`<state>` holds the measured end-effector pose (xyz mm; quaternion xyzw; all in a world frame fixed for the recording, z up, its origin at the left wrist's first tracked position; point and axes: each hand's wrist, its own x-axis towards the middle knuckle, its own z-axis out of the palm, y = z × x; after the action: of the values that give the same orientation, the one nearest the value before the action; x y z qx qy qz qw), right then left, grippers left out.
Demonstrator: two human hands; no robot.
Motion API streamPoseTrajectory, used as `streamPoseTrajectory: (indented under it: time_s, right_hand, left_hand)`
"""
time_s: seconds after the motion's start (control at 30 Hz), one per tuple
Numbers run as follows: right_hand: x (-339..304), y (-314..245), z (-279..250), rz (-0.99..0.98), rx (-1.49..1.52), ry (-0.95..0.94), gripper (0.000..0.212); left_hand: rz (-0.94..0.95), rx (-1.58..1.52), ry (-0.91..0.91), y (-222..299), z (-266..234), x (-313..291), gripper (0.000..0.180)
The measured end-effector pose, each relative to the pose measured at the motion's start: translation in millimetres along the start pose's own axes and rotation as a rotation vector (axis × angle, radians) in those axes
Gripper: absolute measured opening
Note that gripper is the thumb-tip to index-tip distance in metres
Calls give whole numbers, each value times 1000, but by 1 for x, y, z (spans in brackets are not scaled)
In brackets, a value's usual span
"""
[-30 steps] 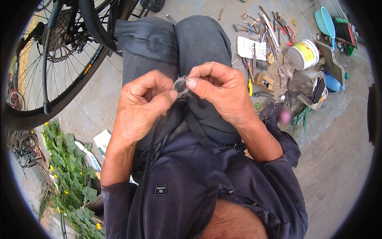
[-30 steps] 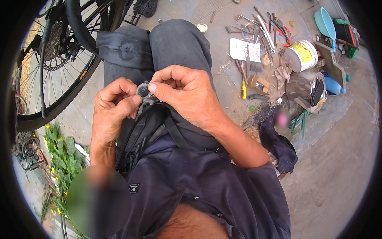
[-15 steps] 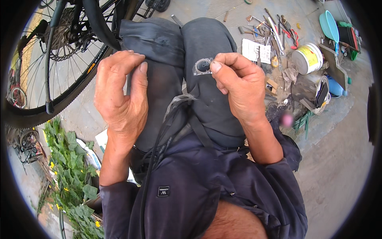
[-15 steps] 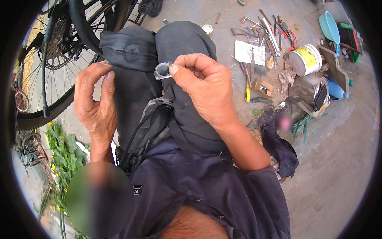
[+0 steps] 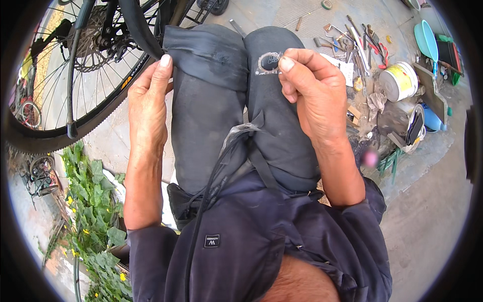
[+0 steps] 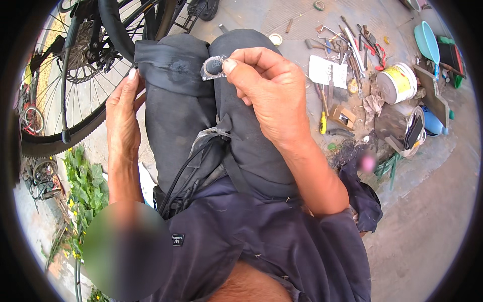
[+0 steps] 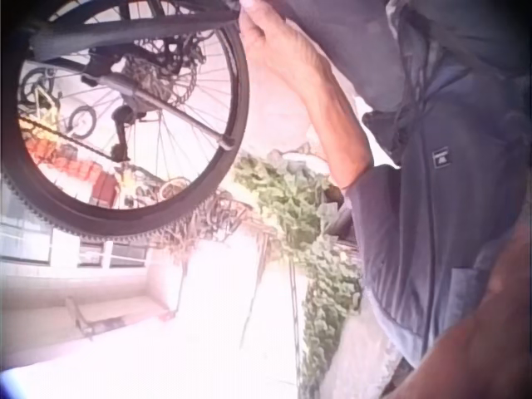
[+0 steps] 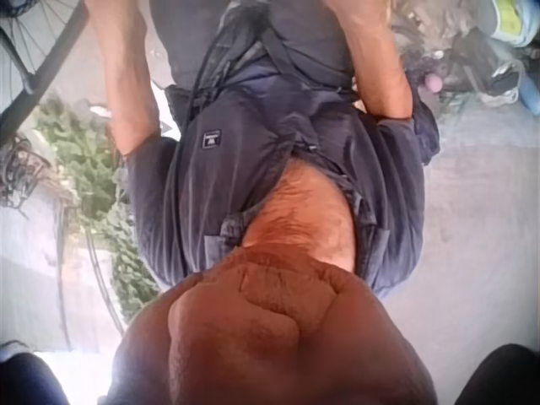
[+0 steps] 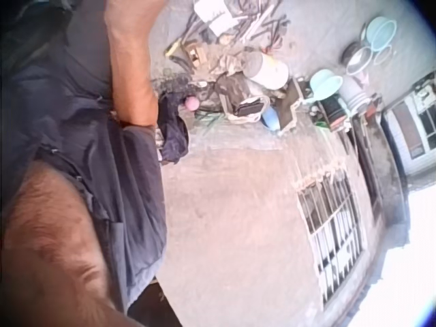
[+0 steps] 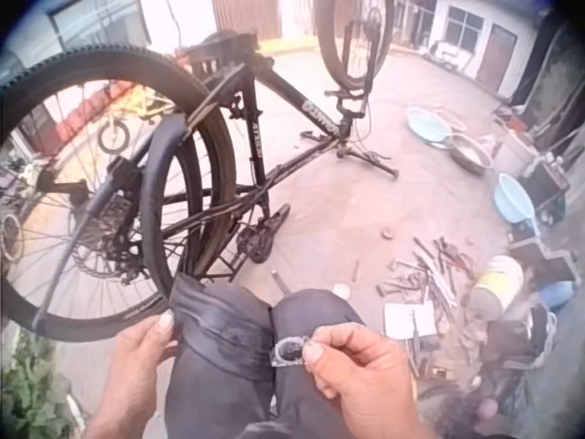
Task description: The person sits on the ground and prepares a bicycle inner tube by applying glue to a puncture area with a small stick. They then peel a circular patch from a backing sheet and press it onto the glued spot on the inner tube.
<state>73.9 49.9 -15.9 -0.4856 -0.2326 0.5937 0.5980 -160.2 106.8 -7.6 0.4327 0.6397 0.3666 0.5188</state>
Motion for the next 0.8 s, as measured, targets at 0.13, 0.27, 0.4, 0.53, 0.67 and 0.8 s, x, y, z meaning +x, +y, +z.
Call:
streamPoseTrajectory:
  time_s: [0.13,0.27,0.4,0.53,0.67,0.8]
  right_hand:
    - [36,-8,12,-99,-27,-24,17]
    - [72,-8,32,-202,-149,-2,15]
    - [87,-20,58,-218,-288,1,17]
    - [95,-24,77,-312,-399,-87,19]
    - [97,-27,83,-444,-630,-112,18]
    - [115,-4,88,-693,-878,-75,18]
  left_hand:
    - [-47,-253,2,2,5,17,33]
    - [-127,-313,-50,15,4,24,25]
    - [-100,-169,-86,34,11,12,35]
    - [-78,-100,-92,33,15,22,39]
    - [-27,-17,-72,34,23,22,42]
    - [-20,-27,-56,36,27,15,37]
